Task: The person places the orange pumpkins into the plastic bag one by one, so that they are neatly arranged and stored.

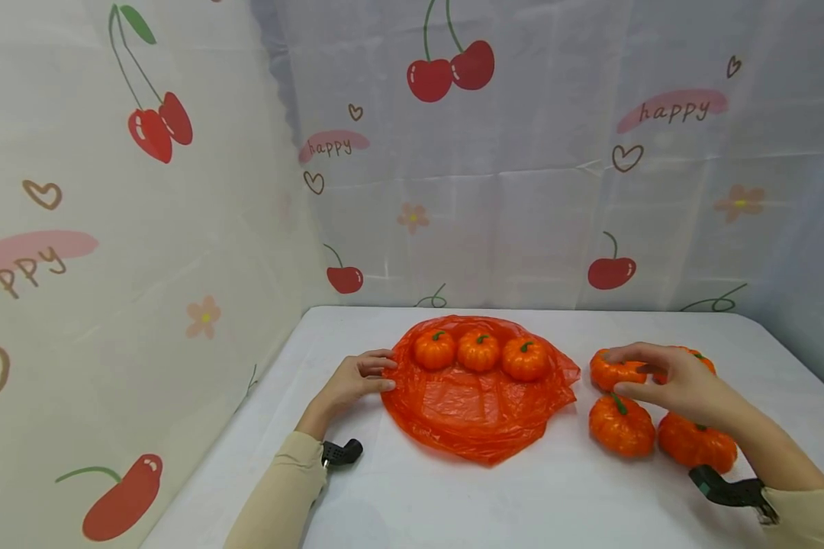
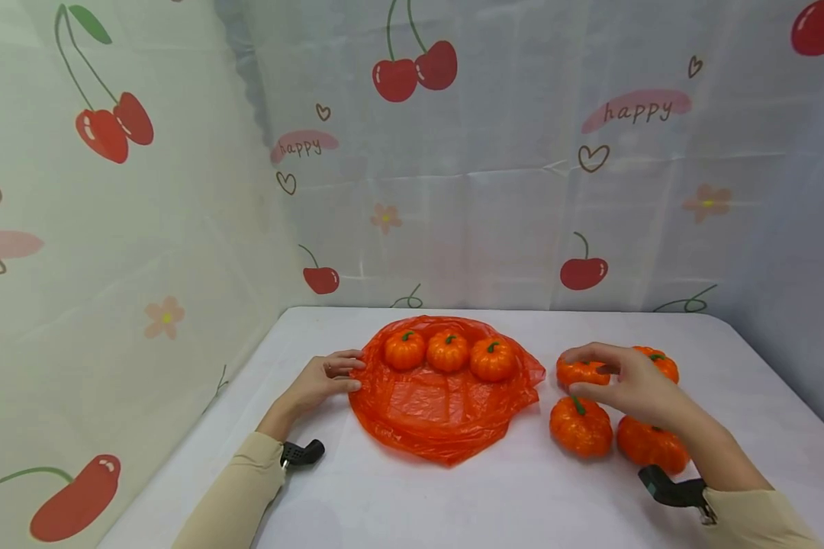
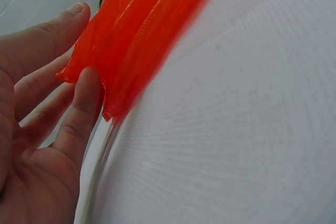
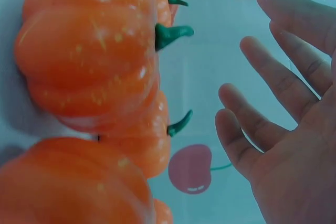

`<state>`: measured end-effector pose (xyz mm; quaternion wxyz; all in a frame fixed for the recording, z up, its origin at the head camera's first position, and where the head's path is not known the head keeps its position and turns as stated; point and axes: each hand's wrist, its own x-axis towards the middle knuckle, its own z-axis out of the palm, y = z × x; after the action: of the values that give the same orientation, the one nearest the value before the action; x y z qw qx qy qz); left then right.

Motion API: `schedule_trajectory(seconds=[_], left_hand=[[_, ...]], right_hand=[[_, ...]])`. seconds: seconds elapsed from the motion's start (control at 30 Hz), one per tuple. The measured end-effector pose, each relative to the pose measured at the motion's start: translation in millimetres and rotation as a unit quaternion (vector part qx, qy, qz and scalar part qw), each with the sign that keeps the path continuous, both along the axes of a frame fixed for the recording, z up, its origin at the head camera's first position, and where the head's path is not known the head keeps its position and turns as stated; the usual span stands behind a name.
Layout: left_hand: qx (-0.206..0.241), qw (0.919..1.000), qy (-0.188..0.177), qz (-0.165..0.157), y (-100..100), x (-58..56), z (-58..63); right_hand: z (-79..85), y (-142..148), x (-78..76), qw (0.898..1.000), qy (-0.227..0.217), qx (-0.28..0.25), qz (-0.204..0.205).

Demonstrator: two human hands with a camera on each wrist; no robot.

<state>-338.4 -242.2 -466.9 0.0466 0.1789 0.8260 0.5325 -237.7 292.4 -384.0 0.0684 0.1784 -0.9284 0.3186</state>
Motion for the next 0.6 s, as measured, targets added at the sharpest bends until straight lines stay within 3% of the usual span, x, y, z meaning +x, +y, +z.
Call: schedule_trajectory(seconds=[0.6], left_hand=[[0.0,1.0,0.003,-0.003,1.1,2.4,3.2]], right_hand=[[-13.4,49.4,12.2,0.999,-0.016,-0.028,-0.01]])
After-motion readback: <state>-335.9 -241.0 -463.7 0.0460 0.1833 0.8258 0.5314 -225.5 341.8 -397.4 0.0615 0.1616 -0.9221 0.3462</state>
